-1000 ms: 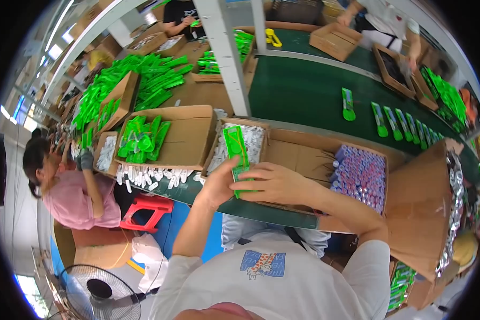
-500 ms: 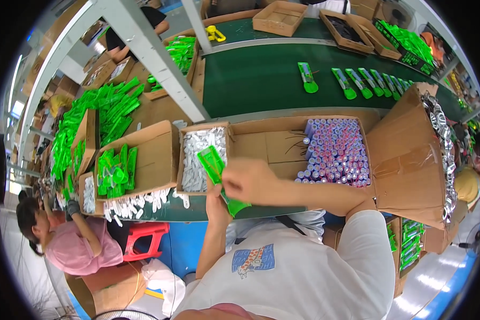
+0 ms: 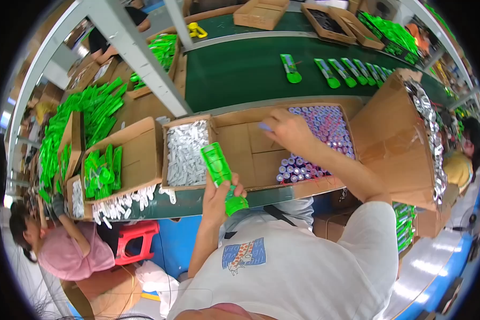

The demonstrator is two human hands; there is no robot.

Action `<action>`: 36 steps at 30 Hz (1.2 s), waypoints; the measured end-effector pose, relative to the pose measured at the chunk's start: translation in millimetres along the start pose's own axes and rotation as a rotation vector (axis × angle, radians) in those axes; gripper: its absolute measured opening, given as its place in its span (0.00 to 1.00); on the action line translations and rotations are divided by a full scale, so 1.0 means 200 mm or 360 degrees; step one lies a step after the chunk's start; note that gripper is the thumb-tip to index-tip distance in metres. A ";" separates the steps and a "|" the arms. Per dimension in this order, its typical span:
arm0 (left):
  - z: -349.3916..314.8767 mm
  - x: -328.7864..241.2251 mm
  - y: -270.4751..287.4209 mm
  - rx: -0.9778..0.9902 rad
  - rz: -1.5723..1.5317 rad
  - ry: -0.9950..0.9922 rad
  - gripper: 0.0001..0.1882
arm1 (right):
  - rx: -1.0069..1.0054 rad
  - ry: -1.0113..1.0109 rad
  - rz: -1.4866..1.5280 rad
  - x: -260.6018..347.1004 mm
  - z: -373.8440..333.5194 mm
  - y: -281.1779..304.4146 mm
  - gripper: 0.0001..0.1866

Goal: Insert batteries into handheld fan housings and place the assembled units onto a conveyor belt.

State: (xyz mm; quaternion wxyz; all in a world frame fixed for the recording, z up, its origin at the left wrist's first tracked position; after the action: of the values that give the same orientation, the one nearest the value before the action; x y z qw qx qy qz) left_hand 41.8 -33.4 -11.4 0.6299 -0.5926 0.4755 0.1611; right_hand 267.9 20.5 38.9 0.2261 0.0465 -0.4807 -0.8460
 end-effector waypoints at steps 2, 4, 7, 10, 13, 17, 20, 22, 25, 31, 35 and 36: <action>0.02 0.02 -0.02 -0.0005 0.0025 0.0064 0.20 | -0.0303 0.0484 0.0201 0.25 0.06 0.12 0.21; 0.02 0.01 -0.05 0.0021 -0.0021 0.0056 0.23 | -0.0134 0.0772 0.0337 0.41 0.05 0.15 0.23; 0.04 0.00 -0.01 -0.0038 0.0106 -0.0007 0.27 | -0.0030 0.0909 0.0404 0.51 0.08 0.11 0.26; 0.05 -0.03 0.05 -0.0091 0.0135 -0.0038 0.28 | -0.0151 0.1074 0.0321 0.53 0.10 0.06 0.27; 0.05 -0.03 0.08 -0.0089 0.0089 -0.0025 0.28 | -0.0211 0.1197 0.0412 0.56 0.15 0.03 0.27; 0.04 -0.10 0.17 -0.0083 0.0096 -0.0043 0.28 | 0.0084 0.1013 0.0477 0.63 0.15 -0.08 0.27; -0.03 -0.18 0.28 -0.0150 0.0019 0.0015 0.29 | 0.0015 0.1022 0.0558 0.72 0.18 -0.16 0.27; -0.07 -0.22 0.43 -0.0267 -0.0366 0.0008 0.29 | 0.0517 0.0583 0.1317 0.71 0.37 -0.34 0.17; -0.10 -0.29 0.51 -0.0333 -0.0661 -0.0151 0.22 | 0.0665 0.0390 0.0883 0.66 0.57 -0.65 0.05; -0.17 -0.25 0.49 -0.0422 -0.0693 -0.0225 0.13 | 0.0777 0.0612 0.0630 0.67 0.57 -0.76 0.03; -0.17 -0.18 0.45 -0.0347 -0.0651 -0.0129 0.16 | 0.0542 0.0452 0.1079 0.62 0.54 -0.65 0.06; -0.17 -0.16 0.44 -0.0338 -0.0667 -0.0090 0.17 | 0.0421 0.0559 0.1085 0.60 0.54 -0.65 0.08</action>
State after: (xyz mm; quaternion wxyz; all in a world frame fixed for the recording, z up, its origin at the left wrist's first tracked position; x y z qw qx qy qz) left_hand -55.7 -30.0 -34.0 0.5967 -0.7366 0.3047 0.0923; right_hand 85.1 111.0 5.3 0.5643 0.0569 -0.5274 -0.6326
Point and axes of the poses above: each hand's wrist, its own z-axis towards the middle knuckle, its own y-axis out of the back of the hand, x = y × z, the point moved 4 cm from there along z, towards the middle knuckle, and after that the axes turned 5 degrees about -x, right-handed, at the moved point
